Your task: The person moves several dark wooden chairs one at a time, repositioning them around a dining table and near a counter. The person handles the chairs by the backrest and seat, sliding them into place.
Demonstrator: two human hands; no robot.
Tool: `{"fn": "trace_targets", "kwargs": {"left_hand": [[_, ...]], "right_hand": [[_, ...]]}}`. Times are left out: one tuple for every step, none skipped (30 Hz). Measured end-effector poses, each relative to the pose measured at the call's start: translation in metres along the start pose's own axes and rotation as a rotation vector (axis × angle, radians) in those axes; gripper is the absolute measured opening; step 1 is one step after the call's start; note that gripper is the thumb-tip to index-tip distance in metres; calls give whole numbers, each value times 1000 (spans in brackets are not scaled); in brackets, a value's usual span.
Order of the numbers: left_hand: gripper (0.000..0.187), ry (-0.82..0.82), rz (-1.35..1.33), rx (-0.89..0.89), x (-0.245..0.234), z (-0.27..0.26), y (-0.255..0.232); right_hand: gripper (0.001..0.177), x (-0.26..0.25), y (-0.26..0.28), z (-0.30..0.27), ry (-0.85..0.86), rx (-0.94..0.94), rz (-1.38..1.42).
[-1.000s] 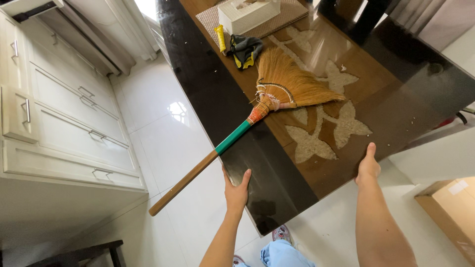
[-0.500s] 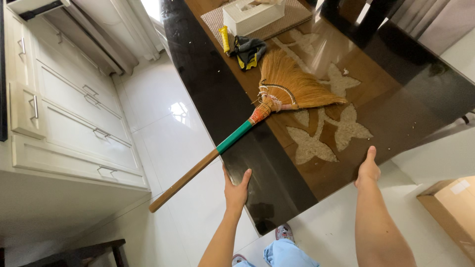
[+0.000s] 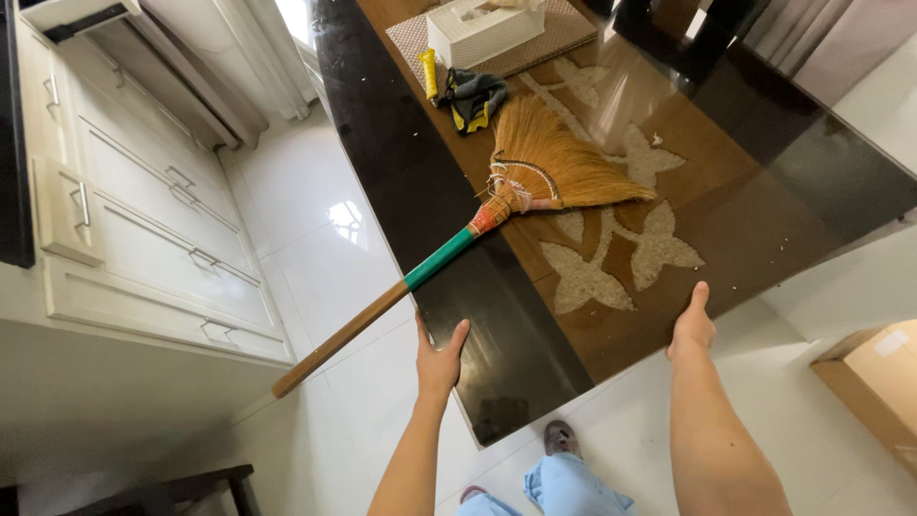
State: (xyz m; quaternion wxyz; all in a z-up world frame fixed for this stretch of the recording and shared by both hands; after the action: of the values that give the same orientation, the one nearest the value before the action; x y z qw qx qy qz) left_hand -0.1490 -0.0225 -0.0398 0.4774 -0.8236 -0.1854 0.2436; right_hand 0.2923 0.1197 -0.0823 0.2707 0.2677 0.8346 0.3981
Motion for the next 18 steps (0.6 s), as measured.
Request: {"fn": "trace_targets", "kwargs": {"left_hand": [[106, 6, -3, -11, -6, 1, 1], [107, 13, -6, -22, -12, 4, 2], [107, 19, -9, -34, -18, 6, 3], [107, 25, -4, -32, -23, 8, 3], [107, 30, 2, -29, -28, 10, 3], [107, 35, 7, -31, -33, 10, 6], [107, 27, 20, -9, -38, 11, 7], [106, 19, 27, 15, -44, 14, 6], [106, 10, 35, 39, -49, 16, 5], [106, 14, 28, 30, -52, 15, 7], [106, 19, 22, 21, -54, 15, 8], [106, 24, 15, 15, -59, 20, 7], [105, 26, 16, 21, -63, 25, 6], [104, 29, 22, 24, -66, 25, 7], [104, 32, 27, 27, -69, 24, 10], [103, 32, 15, 49, -72, 28, 12], [103, 33, 2, 70, -75, 32, 13], [102, 35, -7, 87, -78, 34, 16]], "right_hand": [[96, 2, -7, -1, -8, 10, 24], [99, 4, -12, -2, -17, 20, 48], [101, 6, -17, -5, -27, 30, 72], [101, 7, -20, -10, -27, 29, 68], [101, 8, -22, -16, -27, 28, 64], [101, 6, -26, -22, -28, 29, 56], [101, 4, -30, -30, -35, 34, 51], [101, 7, -31, -38, -41, 33, 47], [101, 9, -31, -44, -46, 32, 42], [100, 8, -31, -49, -44, 35, 46], [100, 7, -32, -54, -42, 39, 50], [100, 11, -33, -59, -39, 41, 57], [100, 16, -33, -64, -31, 33, 69], [100, 15, -36, -68, -25, 30, 79], [100, 13, -39, -72, -19, 27, 89], [98, 15, -40, -76, -24, 30, 78], [96, 18, -42, -80, -30, 33, 67], [95, 15, -46, -82, -38, 40, 53]]}}
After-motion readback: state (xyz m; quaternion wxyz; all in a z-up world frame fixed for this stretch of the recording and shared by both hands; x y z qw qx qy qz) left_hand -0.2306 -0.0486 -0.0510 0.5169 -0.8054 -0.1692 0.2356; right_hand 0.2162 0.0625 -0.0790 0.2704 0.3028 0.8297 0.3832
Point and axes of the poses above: each hand's wrist, its own z-axis towards the middle knuckle, its own x-axis out of the palm, y = z × x, the point moved 6 cm from there along z, towards the middle knuckle, and after that the axes turned 6 degrees about -x, right-handed, at the moved point
